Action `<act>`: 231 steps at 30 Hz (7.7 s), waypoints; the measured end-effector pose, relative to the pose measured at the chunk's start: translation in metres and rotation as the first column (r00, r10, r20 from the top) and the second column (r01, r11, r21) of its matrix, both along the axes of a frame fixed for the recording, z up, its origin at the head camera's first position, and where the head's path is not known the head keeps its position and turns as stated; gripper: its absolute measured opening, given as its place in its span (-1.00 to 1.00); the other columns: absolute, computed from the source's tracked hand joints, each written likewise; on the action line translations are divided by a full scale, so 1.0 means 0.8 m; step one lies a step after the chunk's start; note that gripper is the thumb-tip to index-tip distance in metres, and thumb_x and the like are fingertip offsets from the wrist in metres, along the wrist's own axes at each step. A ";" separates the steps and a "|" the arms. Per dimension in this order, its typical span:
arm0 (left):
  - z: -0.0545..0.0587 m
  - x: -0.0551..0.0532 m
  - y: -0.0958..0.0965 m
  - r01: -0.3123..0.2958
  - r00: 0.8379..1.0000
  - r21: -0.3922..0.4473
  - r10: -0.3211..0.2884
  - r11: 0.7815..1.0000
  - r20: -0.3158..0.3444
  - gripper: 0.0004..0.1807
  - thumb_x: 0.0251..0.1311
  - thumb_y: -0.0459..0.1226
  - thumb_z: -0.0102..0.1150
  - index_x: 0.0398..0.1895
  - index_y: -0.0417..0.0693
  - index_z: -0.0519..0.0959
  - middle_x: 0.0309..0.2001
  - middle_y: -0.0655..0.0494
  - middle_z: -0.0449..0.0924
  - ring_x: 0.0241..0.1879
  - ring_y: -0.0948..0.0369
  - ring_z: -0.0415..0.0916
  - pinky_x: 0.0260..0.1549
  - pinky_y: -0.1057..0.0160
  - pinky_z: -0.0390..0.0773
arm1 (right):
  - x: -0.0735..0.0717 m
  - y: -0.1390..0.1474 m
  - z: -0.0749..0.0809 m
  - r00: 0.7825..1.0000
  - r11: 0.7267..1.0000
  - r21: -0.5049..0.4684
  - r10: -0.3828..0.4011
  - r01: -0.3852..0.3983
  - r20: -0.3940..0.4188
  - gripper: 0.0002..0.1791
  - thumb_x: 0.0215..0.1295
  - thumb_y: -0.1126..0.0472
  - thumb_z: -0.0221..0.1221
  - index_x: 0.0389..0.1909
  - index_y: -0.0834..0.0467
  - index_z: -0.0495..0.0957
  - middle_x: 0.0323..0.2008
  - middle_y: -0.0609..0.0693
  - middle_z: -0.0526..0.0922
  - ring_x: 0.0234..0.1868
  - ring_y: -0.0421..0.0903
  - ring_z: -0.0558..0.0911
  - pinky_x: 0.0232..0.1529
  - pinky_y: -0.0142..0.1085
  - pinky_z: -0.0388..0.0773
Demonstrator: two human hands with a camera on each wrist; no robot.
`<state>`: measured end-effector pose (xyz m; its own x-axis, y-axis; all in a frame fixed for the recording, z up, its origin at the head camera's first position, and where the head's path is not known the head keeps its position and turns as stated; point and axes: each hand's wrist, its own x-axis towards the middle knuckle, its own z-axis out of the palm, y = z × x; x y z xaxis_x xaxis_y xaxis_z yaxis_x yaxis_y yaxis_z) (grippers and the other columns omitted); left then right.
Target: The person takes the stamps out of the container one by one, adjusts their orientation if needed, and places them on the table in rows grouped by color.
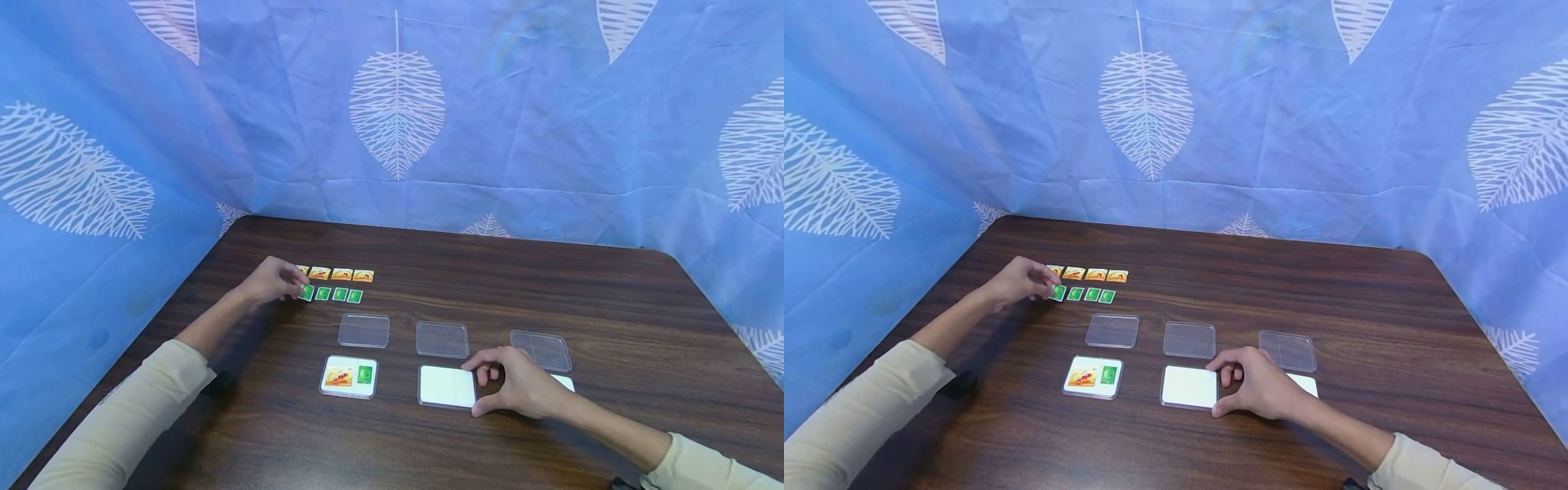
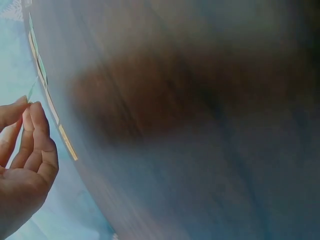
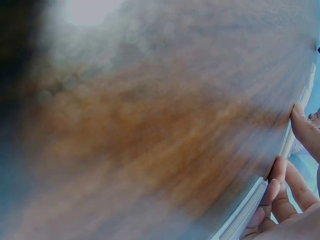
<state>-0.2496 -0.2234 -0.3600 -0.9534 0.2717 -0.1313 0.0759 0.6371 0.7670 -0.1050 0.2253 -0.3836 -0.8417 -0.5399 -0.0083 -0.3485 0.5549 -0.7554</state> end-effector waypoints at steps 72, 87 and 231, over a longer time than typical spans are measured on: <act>0.030 0.074 0.052 0.347 0.879 -0.143 -0.374 0.927 -0.297 -0.80 0.24 -0.45 0.40 -0.08 -0.27 0.74 -0.23 0.00 0.71 -0.30 0.24 0.57 -0.21 0.19 0.66 | -0.017 -0.101 0.026 0.974 0.995 0.046 0.099 -0.092 -0.204 -0.35 -0.01 0.11 0.62 0.08 0.34 0.67 -0.41 -0.18 0.62 -0.33 -0.19 0.53 -0.19 -0.28 0.57; 0.034 0.083 0.061 0.401 0.848 -0.150 -0.428 0.904 -0.312 -0.82 0.26 -0.45 0.38 -0.08 -0.26 0.73 -0.27 0.13 0.68 -0.32 0.30 0.57 -0.24 0.25 0.66 | -0.029 -0.173 0.012 0.954 0.972 0.231 0.111 -0.046 -0.278 -0.36 -0.14 -0.15 0.65 -0.08 0.15 0.76 -0.52 -0.26 0.52 -0.38 -0.28 0.39 -0.29 -0.35 0.38; 0.023 0.065 0.004 0.337 0.941 0.189 -0.329 0.922 -0.076 -0.80 0.14 -0.66 0.25 -0.18 -0.38 0.62 -0.20 -0.14 0.66 -0.33 0.18 0.55 -0.23 0.28 0.66 | -0.041 -0.180 0.007 0.984 0.989 0.107 0.115 -0.100 -0.138 -0.53 -0.16 0.12 0.69 -0.24 0.23 0.75 -0.58 -0.18 0.56 -0.55 -0.35 0.41 -0.40 -0.39 0.38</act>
